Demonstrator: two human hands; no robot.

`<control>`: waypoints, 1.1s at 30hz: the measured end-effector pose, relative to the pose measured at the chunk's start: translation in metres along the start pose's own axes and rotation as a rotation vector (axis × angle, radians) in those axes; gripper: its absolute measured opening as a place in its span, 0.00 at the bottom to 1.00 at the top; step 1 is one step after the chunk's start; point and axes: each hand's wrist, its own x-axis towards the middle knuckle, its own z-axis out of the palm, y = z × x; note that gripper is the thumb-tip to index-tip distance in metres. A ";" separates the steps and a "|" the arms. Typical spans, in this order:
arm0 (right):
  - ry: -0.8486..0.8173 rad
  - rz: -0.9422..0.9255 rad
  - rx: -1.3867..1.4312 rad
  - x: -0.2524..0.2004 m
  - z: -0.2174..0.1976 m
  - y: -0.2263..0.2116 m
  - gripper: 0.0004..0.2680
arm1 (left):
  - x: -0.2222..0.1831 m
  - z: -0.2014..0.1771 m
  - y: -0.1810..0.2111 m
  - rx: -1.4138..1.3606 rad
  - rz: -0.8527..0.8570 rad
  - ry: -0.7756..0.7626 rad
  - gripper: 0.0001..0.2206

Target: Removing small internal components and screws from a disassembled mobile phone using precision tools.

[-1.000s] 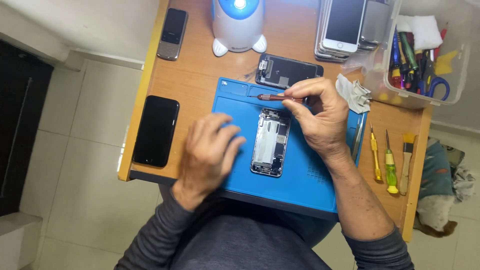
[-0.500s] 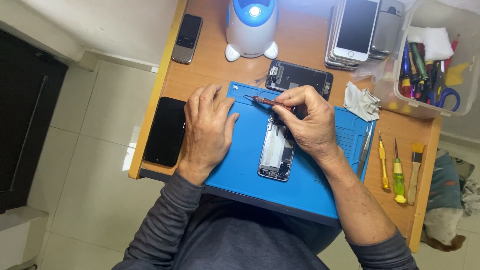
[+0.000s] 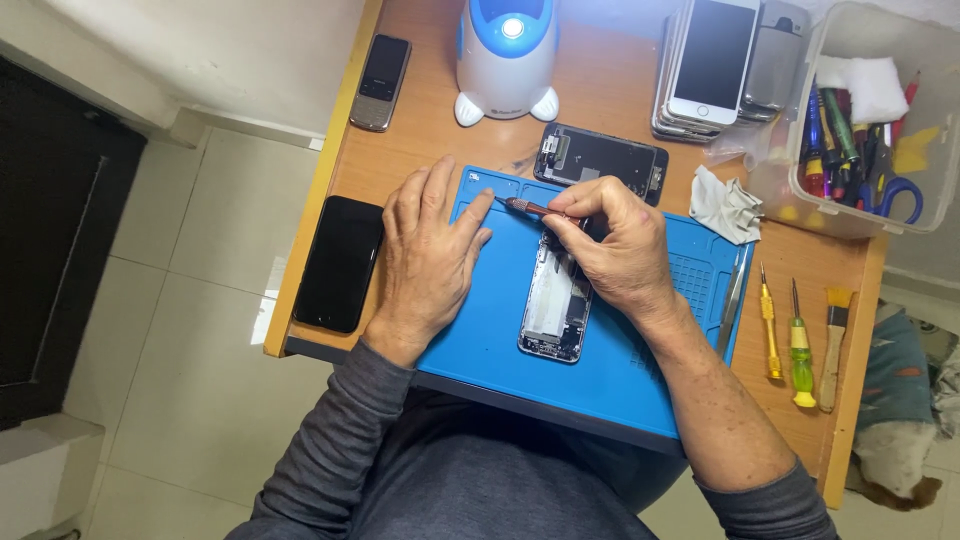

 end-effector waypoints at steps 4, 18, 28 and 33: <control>-0.007 -0.012 -0.001 0.001 -0.003 -0.001 0.08 | 0.000 0.002 0.000 0.038 0.005 -0.010 0.18; 0.039 -0.055 -0.046 0.002 -0.029 -0.009 0.08 | -0.001 0.003 -0.005 -0.073 -0.036 -0.038 0.19; 0.042 -0.070 -0.069 0.001 -0.034 -0.008 0.08 | -0.001 -0.001 -0.012 -0.192 -0.071 -0.034 0.18; 0.035 -0.081 -0.075 0.001 -0.034 -0.008 0.08 | -0.001 -0.001 -0.018 -0.274 -0.108 -0.033 0.16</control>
